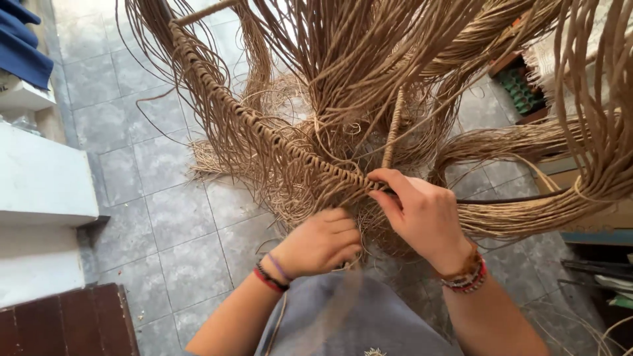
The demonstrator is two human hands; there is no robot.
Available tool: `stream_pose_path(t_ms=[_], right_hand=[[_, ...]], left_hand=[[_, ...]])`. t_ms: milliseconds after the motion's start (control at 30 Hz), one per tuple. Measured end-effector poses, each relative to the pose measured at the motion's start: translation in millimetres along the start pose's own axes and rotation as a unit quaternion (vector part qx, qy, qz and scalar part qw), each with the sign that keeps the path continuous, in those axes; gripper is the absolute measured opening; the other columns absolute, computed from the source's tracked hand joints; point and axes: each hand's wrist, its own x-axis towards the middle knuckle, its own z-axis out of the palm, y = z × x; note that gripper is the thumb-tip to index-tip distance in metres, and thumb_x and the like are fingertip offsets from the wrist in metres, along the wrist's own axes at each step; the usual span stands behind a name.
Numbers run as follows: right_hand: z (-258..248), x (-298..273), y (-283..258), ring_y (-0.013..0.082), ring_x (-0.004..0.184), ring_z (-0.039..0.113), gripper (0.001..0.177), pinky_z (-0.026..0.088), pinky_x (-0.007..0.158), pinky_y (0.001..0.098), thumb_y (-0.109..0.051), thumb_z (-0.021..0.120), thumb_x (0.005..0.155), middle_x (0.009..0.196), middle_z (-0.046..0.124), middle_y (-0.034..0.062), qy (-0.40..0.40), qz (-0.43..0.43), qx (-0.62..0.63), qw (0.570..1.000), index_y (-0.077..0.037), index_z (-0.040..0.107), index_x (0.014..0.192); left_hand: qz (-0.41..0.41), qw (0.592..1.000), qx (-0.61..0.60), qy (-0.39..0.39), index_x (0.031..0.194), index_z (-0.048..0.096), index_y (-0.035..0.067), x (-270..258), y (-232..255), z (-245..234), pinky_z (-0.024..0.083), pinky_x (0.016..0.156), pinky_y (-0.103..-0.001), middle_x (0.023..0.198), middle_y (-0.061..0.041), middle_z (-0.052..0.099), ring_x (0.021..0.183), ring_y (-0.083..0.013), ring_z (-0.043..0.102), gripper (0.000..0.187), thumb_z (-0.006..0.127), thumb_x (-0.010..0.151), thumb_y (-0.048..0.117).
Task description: Weaving and knotting natural fiber strands onto a circular frame to create a decorative object
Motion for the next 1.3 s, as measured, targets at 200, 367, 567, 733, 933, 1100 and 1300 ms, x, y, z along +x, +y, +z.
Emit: stream_pose_path(t_ms=[200, 367, 567, 733, 933, 1100, 1300], right_hand=[[-2, 0, 4, 0.0232, 0.075, 0.07, 0.025, 0.057, 0.063, 0.0362, -0.025, 0.065, 0.098, 0.075, 0.069, 0.0022, 0.004, -0.038, -0.015, 0.999, -0.019, 0.067, 0.122], [-4, -7, 18, 0.025, 0.081, 0.074, 0.048, 0.06, 0.069, 0.0367, -0.018, 0.072, 0.095, 0.088, 0.074, 0.0106, 0.013, -0.039, 0.015, 0.999, -0.008, 0.055, 0.139], [10, -17, 25, 0.0248, 0.083, 0.075, 0.038, 0.06, 0.075, 0.039, -0.02, 0.073, 0.095, 0.091, 0.076, 0.0073, 0.025, -0.023, 0.003, 0.999, -0.006, 0.053, 0.124], [21, -22, 38, 0.0269, 0.079, 0.075, 0.032, 0.061, 0.072, 0.0405, -0.025, 0.075, 0.092, 0.083, 0.075, 0.0046, 0.053, -0.012, -0.008, 0.998, -0.011, 0.058, 0.114], [25, -27, 36, 0.0232, 0.073, 0.073, 0.023, 0.06, 0.067, 0.0372, -0.032, 0.065, 0.097, 0.077, 0.073, -0.0006, 0.043, -0.015, -0.007, 0.999, -0.015, 0.057, 0.112], [20, -22, 21, 0.0252, 0.068, 0.07, 0.019, 0.059, 0.066, 0.0372, -0.03, 0.062, 0.1, 0.071, 0.065, 0.0016, 0.055, -0.038, 0.0, 0.998, -0.015, 0.056, 0.109], [27, -26, 10, 0.0266, 0.073, 0.069, 0.019, 0.059, 0.068, 0.0392, -0.021, 0.071, 0.093, 0.077, 0.064, 0.0014, 0.075, -0.022, -0.031, 0.996, -0.015, 0.06, 0.108]], left_hand=[[-0.167, 0.953, -0.019, -0.253, 0.137, 0.052, -0.007, -5, -6, 21, 0.029, 0.119, -0.064, 0.157, -0.031, 0.042, 0.147, -0.0541, 0.03, 0.064, 0.059, 0.074, -0.018], [-0.149, 0.982, 0.051, -0.106, 0.128, 0.06, 0.012, 37, 40, -31, 0.043, 0.087, -0.056, 0.128, -0.008, 0.066, 0.112, -0.034, 0.056, 0.039, 0.054, 0.09, 0.006], [-0.184, 0.947, 0.257, 0.058, 0.132, 0.065, 0.016, 78, 10, -17, 0.035, 0.114, -0.048, 0.124, -0.005, 0.066, 0.121, -0.0257, 0.06, 0.044, 0.064, 0.098, 0.044], [-0.218, 0.954, 0.195, 0.071, 0.118, 0.073, 0.023, 81, -9, -16, 0.037, 0.107, -0.042, 0.088, 0.004, 0.078, 0.101, -0.0135, 0.072, 0.037, 0.078, 0.086, 0.04], [-0.197, 0.967, 0.159, 0.027, 0.108, 0.066, 0.026, 77, -8, -42, 0.044, 0.097, -0.036, 0.082, 0.009, 0.077, 0.092, -0.0112, 0.074, 0.029, 0.078, 0.085, 0.04], [-0.143, 0.971, 0.191, -0.009, 0.115, 0.063, 0.021, 78, -1, -76, 0.044, 0.098, -0.041, 0.081, 0.004, 0.076, 0.099, -0.0162, 0.073, 0.031, 0.075, 0.089, 0.034], [-0.093, 0.978, 0.187, 0.002, 0.105, 0.066, 0.021, 65, -11, -75, 0.05, 0.092, -0.038, 0.08, 0.002, 0.076, 0.093, -0.0179, 0.074, 0.017, 0.072, 0.094, 0.033]])
